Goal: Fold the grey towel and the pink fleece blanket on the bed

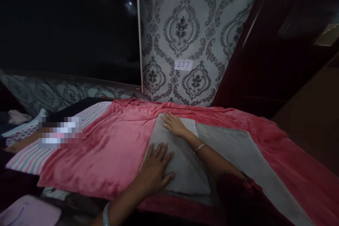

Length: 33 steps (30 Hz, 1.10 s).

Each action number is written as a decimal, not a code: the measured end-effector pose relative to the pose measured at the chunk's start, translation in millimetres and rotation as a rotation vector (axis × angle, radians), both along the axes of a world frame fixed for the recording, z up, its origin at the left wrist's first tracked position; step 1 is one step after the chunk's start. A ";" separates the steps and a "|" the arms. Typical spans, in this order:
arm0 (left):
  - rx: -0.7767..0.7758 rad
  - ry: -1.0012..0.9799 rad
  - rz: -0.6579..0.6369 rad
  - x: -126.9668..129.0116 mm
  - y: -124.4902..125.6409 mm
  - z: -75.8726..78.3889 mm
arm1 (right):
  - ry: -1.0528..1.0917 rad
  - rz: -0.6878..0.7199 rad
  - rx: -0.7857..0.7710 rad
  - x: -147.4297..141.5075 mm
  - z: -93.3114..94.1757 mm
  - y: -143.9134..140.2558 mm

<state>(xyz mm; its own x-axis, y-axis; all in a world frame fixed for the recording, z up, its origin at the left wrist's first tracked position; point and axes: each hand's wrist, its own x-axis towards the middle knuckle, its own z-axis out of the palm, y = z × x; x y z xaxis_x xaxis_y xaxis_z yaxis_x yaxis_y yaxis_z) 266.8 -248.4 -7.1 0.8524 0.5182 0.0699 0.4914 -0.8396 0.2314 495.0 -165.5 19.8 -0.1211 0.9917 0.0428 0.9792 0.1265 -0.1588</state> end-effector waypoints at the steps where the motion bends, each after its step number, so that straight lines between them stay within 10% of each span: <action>1: 0.011 -0.008 0.015 -3.9 0.9 -2.8 | 0.000 0.038 -0.015 -1.2 -4.1 10.5; 9: 0.093 -0.043 0.036 -16.1 2.5 -39.7 | 0.050 0.081 -0.049 8.3 -48.0 41.4; 19: 0.142 -0.048 0.030 -10.5 2.6 -35.5 | 0.019 0.042 -0.074 6.6 -34.5 38.8; 33: 0.319 -0.213 -0.119 -14.5 -4.5 -29.7 | -0.012 0.227 -0.020 -0.6 -44.3 -70.2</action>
<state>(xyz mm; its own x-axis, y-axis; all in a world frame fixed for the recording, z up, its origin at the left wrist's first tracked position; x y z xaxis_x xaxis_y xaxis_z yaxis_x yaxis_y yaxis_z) 252.3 -252.9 -36.9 0.8540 0.3406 0.3932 0.3557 -0.9339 0.0363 494.4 -235.7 -24.5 -0.3419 0.9395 0.0202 0.9277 0.3409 -0.1523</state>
